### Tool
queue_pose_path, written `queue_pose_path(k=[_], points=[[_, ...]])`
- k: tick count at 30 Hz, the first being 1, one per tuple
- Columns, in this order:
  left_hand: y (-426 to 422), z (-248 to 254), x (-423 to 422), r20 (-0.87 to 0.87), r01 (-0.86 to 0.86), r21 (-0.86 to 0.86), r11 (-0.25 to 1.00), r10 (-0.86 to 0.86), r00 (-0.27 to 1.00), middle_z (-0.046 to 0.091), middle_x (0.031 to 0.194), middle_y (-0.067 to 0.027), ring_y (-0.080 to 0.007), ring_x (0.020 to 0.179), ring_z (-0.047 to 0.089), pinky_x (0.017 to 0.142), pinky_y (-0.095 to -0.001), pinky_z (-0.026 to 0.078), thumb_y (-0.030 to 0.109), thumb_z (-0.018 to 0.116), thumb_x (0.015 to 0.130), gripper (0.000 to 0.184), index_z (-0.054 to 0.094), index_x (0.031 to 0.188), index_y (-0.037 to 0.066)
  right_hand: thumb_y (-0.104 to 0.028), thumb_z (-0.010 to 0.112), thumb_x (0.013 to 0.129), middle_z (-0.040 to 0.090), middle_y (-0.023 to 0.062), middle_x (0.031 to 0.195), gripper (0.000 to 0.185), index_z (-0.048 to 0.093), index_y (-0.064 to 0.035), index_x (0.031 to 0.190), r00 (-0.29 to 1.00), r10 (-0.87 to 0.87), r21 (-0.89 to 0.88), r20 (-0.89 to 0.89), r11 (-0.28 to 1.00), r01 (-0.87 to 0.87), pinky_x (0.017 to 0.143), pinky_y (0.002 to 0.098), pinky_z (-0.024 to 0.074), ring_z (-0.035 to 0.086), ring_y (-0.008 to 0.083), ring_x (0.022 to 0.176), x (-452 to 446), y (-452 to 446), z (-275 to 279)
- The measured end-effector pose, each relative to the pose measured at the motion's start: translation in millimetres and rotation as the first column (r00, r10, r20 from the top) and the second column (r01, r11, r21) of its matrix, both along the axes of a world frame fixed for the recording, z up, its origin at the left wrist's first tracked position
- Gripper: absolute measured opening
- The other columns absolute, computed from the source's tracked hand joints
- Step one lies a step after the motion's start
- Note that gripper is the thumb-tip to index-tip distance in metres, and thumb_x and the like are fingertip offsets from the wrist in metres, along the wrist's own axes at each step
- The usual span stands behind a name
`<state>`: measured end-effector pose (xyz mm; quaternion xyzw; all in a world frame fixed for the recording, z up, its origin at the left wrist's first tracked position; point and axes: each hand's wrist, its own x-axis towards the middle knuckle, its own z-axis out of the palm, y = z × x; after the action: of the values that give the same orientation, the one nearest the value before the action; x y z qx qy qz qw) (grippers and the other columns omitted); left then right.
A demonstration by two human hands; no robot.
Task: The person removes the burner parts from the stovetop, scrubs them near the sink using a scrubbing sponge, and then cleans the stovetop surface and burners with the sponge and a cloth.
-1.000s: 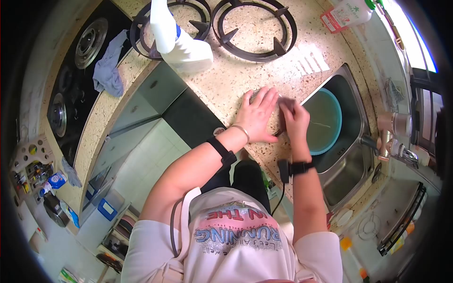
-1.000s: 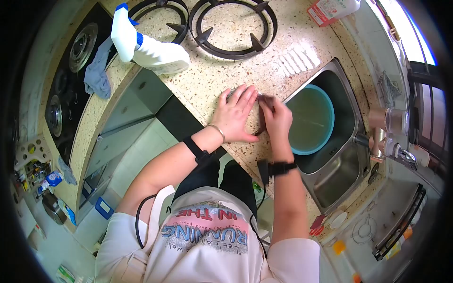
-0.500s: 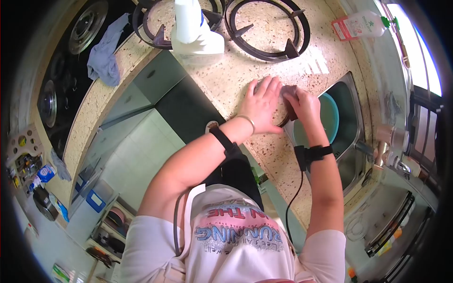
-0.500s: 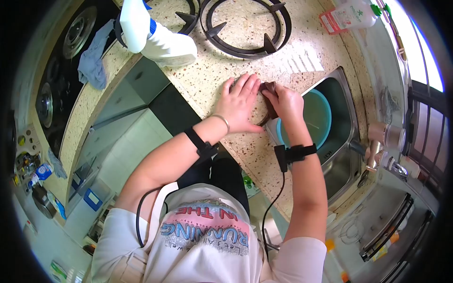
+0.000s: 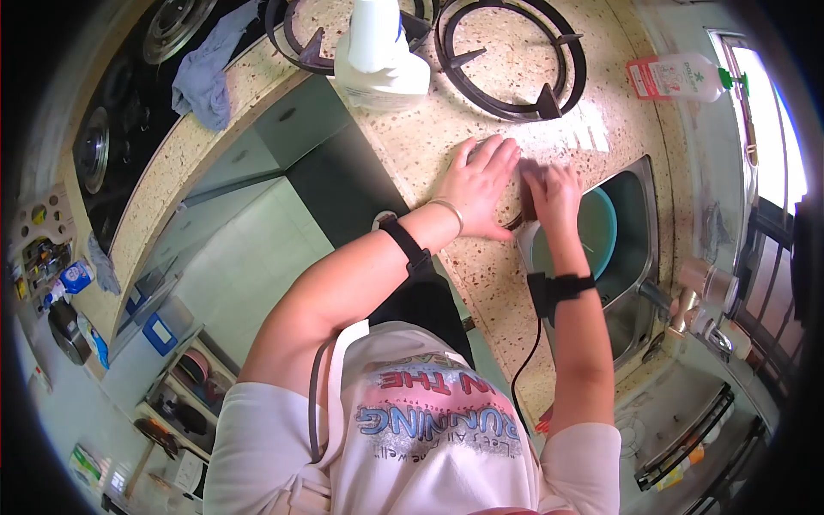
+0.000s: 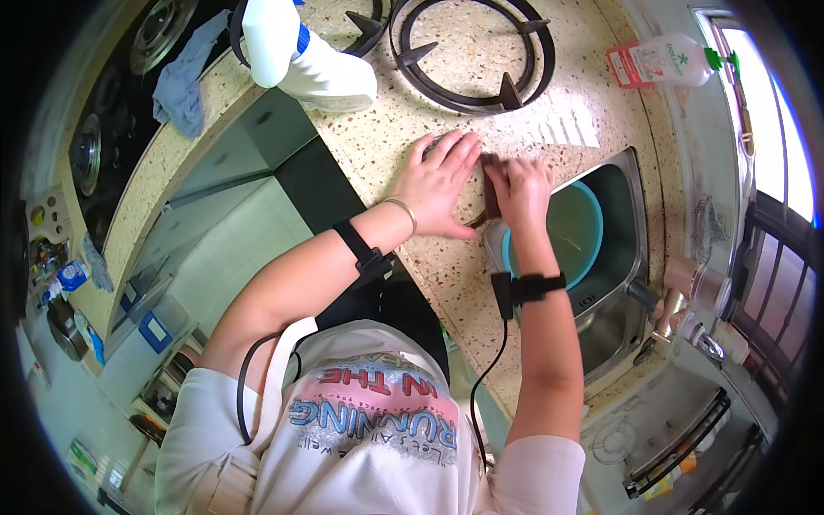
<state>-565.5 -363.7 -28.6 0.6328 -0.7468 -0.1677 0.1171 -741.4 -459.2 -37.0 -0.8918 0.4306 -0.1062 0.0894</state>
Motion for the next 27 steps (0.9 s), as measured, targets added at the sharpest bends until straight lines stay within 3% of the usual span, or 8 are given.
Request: queue_pose_path(k=[3, 11, 12, 15, 19, 21, 24, 27], points=[[-4.6, -0.4, 1.5, -0.008, 0.005, 0.008, 1.0, -0.005, 1.0, 0.028, 0.156, -0.0146, -0.0282, 0.145, 0.021, 0.116, -0.0511, 0.014, 0.073, 0.067, 0.062, 0.119, 0.031, 0.149, 0.0, -0.027, 0.074, 0.08, 0.067, 0.0048, 0.081, 0.019, 0.067, -0.0106, 0.076, 0.996, -0.026, -0.016, 0.083, 0.999, 0.028, 0.067, 0.0393, 0.0362, 0.059, 0.0267, 0.08, -24.9, 35.0, -5.7], [-2.8, -1.9, 1.6, -0.014, -0.001, 0.021, 1.0, 0.001, 1.0, 0.026, 0.157, -0.0145, -0.0289, 0.146, 0.02, 0.117, -0.0517, 0.014, 0.074, 0.067, 0.063, 0.12, 0.03, 0.149, 0.0, -0.022, 0.073, 0.081, 0.06, 0.0081, 0.072, 0.024, 0.059, -0.007, 0.068, 0.996, 0.025, -0.113, 0.082, 0.993, -0.015, 0.069, 0.0448, 0.0381, 0.056, 0.0305, 0.076, -9.0, -1.6, -17.8], [-2.7, -2.6, 1.6, -0.025, -0.004, 0.024, 1.0, 0.004, 1.0, 0.026, 0.157, -0.0145, -0.029, 0.146, 0.02, 0.117, -0.0517, 0.014, 0.073, 0.068, 0.063, 0.12, 0.03, 0.149, 0.0, -0.022, 0.074, 0.079, 0.059, 0.0075, 0.07, 0.022, 0.061, -0.0078, 0.069, 1.0, -0.001, -0.11, -0.013, 0.994, 0.0, 0.069, 0.0444, 0.0376, 0.056, 0.0302, 0.074, -19.5, 16.9, -12.3], [-3.0, -2.9, 1.5, -0.027, 0.01, 0.025, 1.0, -0.009, 1.0, 0.027, 0.157, -0.0148, -0.0293, 0.146, 0.019, 0.117, -0.0515, 0.013, 0.073, 0.069, 0.062, 0.12, 0.029, 0.149, 0.0, -0.022, 0.075, 0.079, 0.06, 0.0054, 0.072, 0.021, 0.061, -0.0084, 0.07, 0.995, 0.01, -0.038, 0.101, 0.999, -0.007, 0.069, 0.0433, 0.037, 0.056, 0.0288, 0.075, -25.5, 29.5, -6.5], [-2.5, -2.7, 0.3, -0.028, -0.008, 0.018, 1.0, 0.008, 1.0, 0.027, 0.156, -0.0151, -0.029, 0.146, 0.019, 0.117, -0.0513, 0.013, 0.073, 0.069, 0.061, 0.121, 0.029, 0.149, 0.0, -0.019, 0.073, 0.081, 0.062, 0.0061, 0.074, 0.024, 0.057, -0.0068, 0.067, 0.995, 0.089, -0.028, 0.048, 0.996, -0.087, 0.069, 0.0413, 0.0382, 0.055, 0.0301, 0.075, 16.8, -13.2, 4.8], [-2.6, -4.2, 0.1, -0.029, -0.041, 0.009, 0.999, 0.041, 0.999, 0.027, 0.156, -0.0153, -0.0288, 0.146, 0.019, 0.117, -0.0512, 0.013, 0.073, 0.069, 0.061, 0.122, 0.029, 0.149, 0.0, -0.02, 0.074, 0.08, 0.061, 0.0063, 0.073, 0.025, 0.057, -0.0075, 0.067, 0.999, 0.054, -0.066, 0.008, 0.996, -0.053, 0.067, 0.0416, 0.0373, 0.055, 0.0292, 0.075, 1.9, -5.9, -5.4], [-3.4, -5.1, 0.8, -0.051, -0.042, -0.029, 0.999, 0.041, 0.998, 0.03, 0.154, -0.0148, -0.0303, 0.145, 0.02, 0.117, -0.0509, 0.014, 0.072, 0.07, 0.06, 0.119, 0.034, 0.147, -0.002, -0.024, 0.075, 0.08, 0.059, 0.0074, 0.07, 0.028, 0.056, -0.0085, 0.066, 0.991, 0.004, -0.061, 0.132, 0.998, 0.004, 0.066, 0.0403, 0.0352, 0.055, 0.0292, 0.073, -24.9, 35.0, -11.3], [-3.4, -6.0, 0.8, -0.036, -0.035, -0.017, 0.999, 0.034, 0.999, 0.029, 0.155, -0.0146, -0.0294, 0.145, 0.021, 0.117, -0.0508, 0.014, 0.073, 0.07, 0.06, 0.12, 0.034, 0.147, -0.001, -0.026, 0.073, 0.082, 0.059, 0.0084, 0.07, 0.029, 0.056, -0.0078, 0.066, 0.994, -0.106, -0.029, 0.03, 0.994, 0.106, 0.067, 0.0419, 0.0365, 0.055, 0.0307, 0.072, -15.1, 19.9, -13.9]])
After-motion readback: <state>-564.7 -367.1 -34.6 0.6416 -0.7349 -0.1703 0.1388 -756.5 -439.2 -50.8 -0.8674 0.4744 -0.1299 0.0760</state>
